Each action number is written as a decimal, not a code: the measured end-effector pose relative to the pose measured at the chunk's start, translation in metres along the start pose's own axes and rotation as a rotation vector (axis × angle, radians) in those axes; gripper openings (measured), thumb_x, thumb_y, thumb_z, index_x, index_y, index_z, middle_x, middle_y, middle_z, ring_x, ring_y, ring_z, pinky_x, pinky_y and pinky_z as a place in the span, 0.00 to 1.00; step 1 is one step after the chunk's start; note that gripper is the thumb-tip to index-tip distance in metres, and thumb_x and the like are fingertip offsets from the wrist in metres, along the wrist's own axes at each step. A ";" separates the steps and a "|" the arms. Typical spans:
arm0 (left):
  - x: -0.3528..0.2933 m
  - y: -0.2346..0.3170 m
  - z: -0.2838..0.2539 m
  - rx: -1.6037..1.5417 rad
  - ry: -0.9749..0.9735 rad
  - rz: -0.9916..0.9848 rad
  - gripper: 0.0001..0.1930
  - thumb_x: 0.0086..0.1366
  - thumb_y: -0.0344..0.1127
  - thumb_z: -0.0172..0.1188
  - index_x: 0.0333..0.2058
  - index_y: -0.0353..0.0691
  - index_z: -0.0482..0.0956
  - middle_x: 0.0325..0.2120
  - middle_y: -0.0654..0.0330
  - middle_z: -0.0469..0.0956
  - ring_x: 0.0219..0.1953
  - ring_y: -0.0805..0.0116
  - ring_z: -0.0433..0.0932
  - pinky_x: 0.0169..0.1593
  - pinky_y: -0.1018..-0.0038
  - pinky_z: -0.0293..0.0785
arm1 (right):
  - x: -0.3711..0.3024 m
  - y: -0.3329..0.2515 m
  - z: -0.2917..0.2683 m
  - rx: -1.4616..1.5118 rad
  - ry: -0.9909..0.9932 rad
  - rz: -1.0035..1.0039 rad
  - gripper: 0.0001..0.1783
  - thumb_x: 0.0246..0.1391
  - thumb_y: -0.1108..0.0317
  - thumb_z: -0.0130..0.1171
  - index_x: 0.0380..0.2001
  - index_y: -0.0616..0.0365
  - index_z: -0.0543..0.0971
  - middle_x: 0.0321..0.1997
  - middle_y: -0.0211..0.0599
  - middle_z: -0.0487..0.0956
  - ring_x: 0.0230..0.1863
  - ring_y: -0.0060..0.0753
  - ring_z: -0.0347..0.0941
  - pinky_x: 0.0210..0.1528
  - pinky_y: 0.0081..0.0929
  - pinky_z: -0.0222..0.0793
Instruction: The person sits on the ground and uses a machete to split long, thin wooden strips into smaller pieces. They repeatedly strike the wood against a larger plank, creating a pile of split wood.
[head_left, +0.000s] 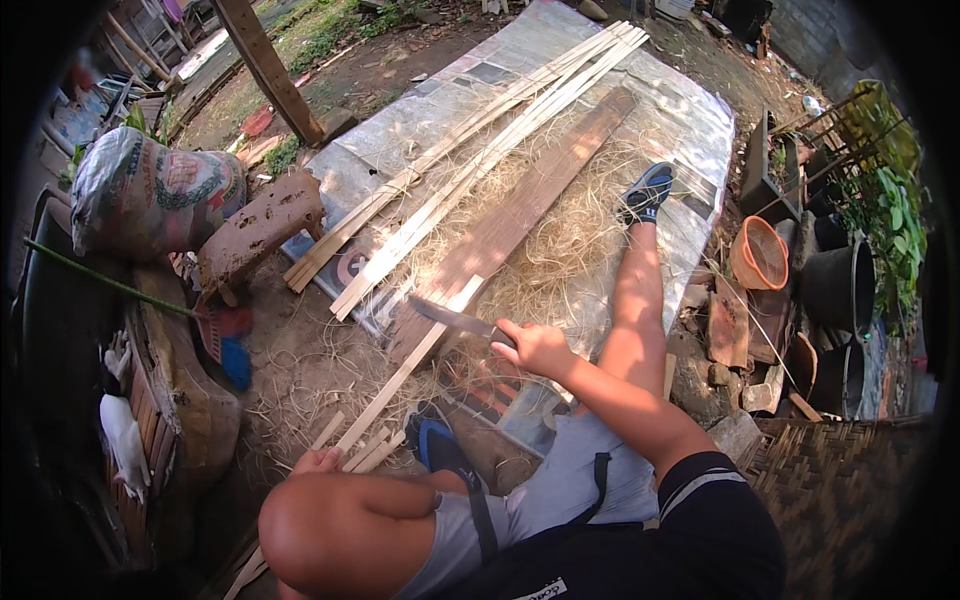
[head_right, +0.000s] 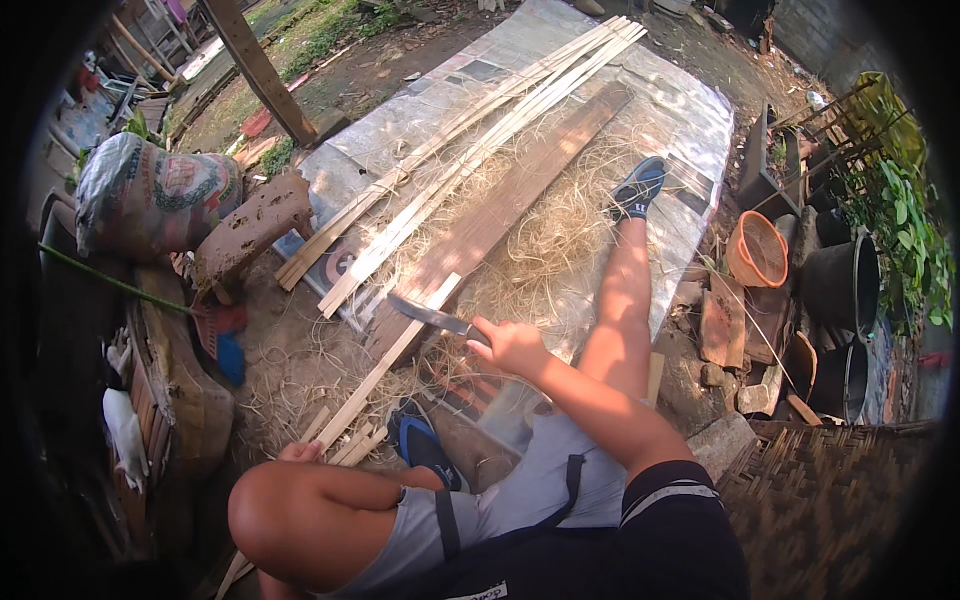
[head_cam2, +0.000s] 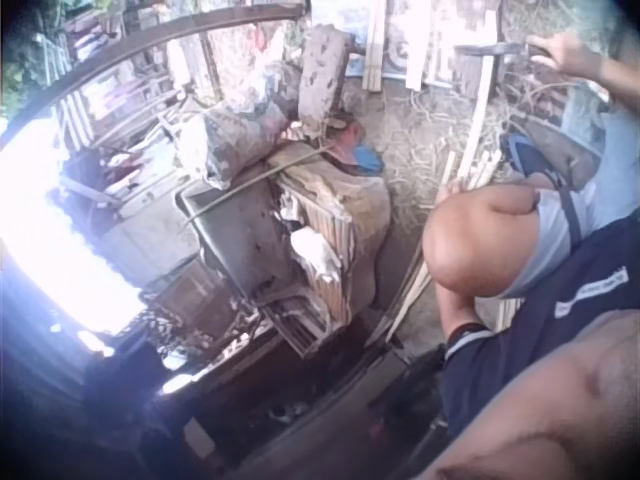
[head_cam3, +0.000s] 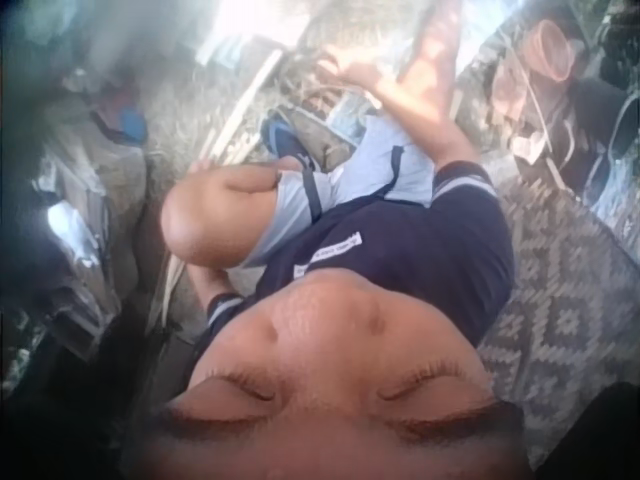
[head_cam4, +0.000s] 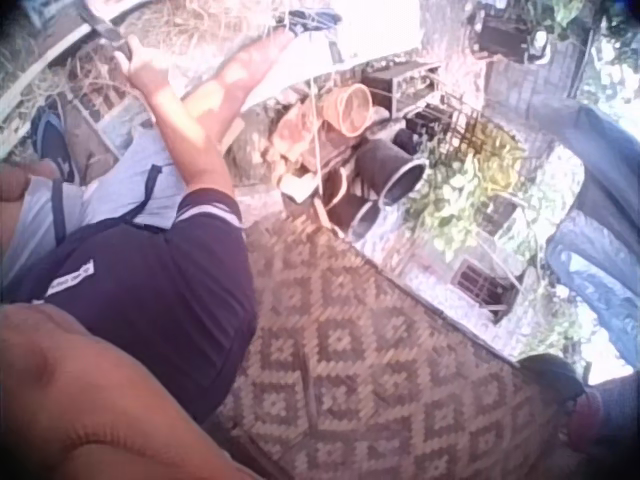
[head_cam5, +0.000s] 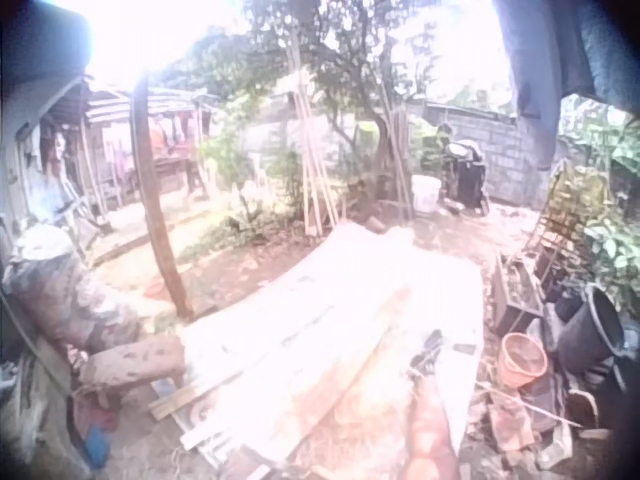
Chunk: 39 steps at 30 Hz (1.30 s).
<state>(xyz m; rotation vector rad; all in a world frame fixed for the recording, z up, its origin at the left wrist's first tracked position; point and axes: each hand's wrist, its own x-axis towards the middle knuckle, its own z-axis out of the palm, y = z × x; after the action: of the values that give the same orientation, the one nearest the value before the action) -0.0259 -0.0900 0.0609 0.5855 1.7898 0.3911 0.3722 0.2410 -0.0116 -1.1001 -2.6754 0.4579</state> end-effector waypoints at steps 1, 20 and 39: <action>-0.007 0.003 0.002 -0.036 -0.013 0.004 0.25 0.77 0.54 0.51 0.30 0.38 0.80 0.20 0.65 0.79 0.22 0.76 0.76 0.27 0.72 0.71 | 0.001 0.011 0.002 0.044 0.039 0.177 0.23 0.65 0.43 0.56 0.50 0.48 0.77 0.24 0.48 0.83 0.29 0.54 0.83 0.33 0.49 0.79; 0.128 0.107 0.094 0.874 0.558 0.469 0.21 0.77 0.50 0.46 0.34 0.38 0.75 0.27 0.44 0.82 0.31 0.37 0.81 0.36 0.46 0.76 | -0.009 -0.037 0.025 0.119 0.005 -0.119 0.26 0.64 0.44 0.58 0.55 0.51 0.75 0.30 0.47 0.80 0.22 0.52 0.79 0.27 0.47 0.77; 0.129 0.094 0.072 0.157 0.064 0.200 0.33 0.79 0.57 0.43 0.25 0.36 0.80 0.15 0.64 0.72 0.18 0.72 0.69 0.27 0.70 0.68 | 0.008 0.018 0.006 0.107 0.102 0.185 0.24 0.63 0.43 0.59 0.42 0.54 0.77 0.20 0.45 0.80 0.24 0.49 0.81 0.25 0.44 0.77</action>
<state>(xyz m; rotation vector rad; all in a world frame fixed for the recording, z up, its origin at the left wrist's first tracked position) 0.0325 0.0583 -0.0109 0.8755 1.8401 0.4111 0.3762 0.2581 -0.0235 -1.3071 -2.4435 0.5536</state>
